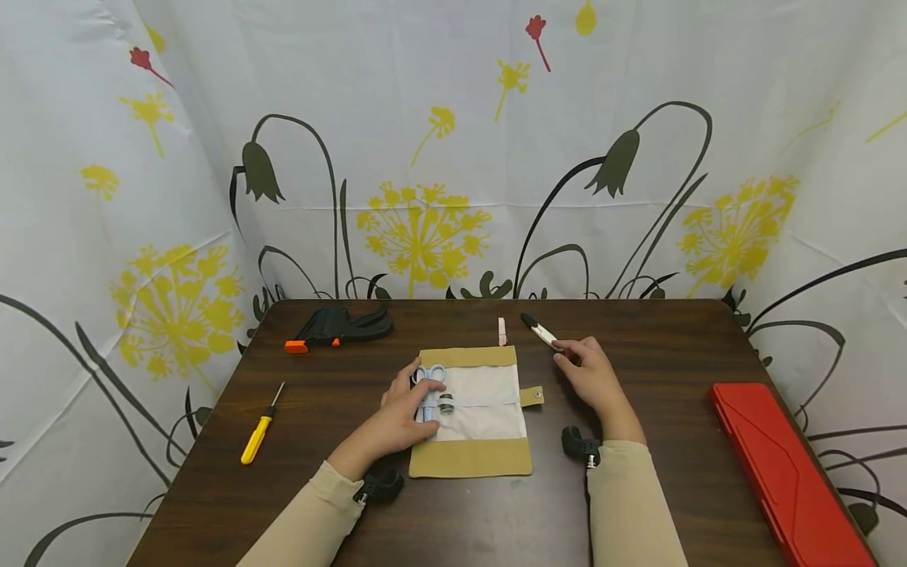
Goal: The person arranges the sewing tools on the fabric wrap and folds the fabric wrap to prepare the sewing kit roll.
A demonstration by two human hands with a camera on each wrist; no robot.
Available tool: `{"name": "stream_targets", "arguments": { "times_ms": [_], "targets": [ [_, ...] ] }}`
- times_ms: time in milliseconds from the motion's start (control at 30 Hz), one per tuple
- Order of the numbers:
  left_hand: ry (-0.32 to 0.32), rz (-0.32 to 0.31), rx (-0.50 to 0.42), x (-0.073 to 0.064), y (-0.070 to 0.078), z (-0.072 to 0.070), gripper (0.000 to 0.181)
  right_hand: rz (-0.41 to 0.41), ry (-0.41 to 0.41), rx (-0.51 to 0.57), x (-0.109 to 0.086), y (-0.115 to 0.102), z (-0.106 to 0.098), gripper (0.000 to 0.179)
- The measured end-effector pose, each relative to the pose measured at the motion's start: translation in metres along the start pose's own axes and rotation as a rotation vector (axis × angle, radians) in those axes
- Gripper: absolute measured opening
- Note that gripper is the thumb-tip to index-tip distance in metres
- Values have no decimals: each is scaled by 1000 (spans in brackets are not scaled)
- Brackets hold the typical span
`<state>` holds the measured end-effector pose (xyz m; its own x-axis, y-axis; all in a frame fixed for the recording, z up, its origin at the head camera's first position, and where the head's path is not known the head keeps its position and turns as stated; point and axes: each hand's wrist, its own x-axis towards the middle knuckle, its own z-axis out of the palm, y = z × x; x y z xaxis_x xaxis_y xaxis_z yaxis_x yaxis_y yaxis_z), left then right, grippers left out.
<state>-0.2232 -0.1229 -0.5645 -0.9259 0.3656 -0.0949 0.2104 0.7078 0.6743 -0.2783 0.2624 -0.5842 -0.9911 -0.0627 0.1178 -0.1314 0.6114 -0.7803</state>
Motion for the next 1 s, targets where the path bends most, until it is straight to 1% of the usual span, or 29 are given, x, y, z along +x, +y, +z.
{"name": "stream_targets", "arguments": {
  "times_ms": [133, 200, 333, 400, 467, 700, 900, 1000],
  "targets": [
    [6, 44, -14, -1, -2, 0, 52, 14, 78, -11, 1, 0, 1, 22],
    [7, 80, -15, -1, -3, 1, 51, 10, 99, -13, 2, 0, 1, 22],
    [2, 134, -8, -1, -4, 3, 48, -3, 99, -44, 3, 1, 1, 28],
    [-4, 148, -10, -1, -4, 3, 49, -8, 91, -68, 3, 1, 2, 26],
    [-17, 160, -11, -1, -4, 2, 49, 8, 86, -80, 3, 1, 3, 23],
    [-73, 151, 4, -2, -4, 1, 52, 68, 82, -87, 1, 0, 5, 23],
    [-75, 151, 14, -3, -5, 0, 51, 99, 96, -94, 2, -3, 5, 17],
    [-77, 153, 22, -2, -6, 0, 51, 119, 102, -56, 1, -4, 3, 18]
  ]
}}
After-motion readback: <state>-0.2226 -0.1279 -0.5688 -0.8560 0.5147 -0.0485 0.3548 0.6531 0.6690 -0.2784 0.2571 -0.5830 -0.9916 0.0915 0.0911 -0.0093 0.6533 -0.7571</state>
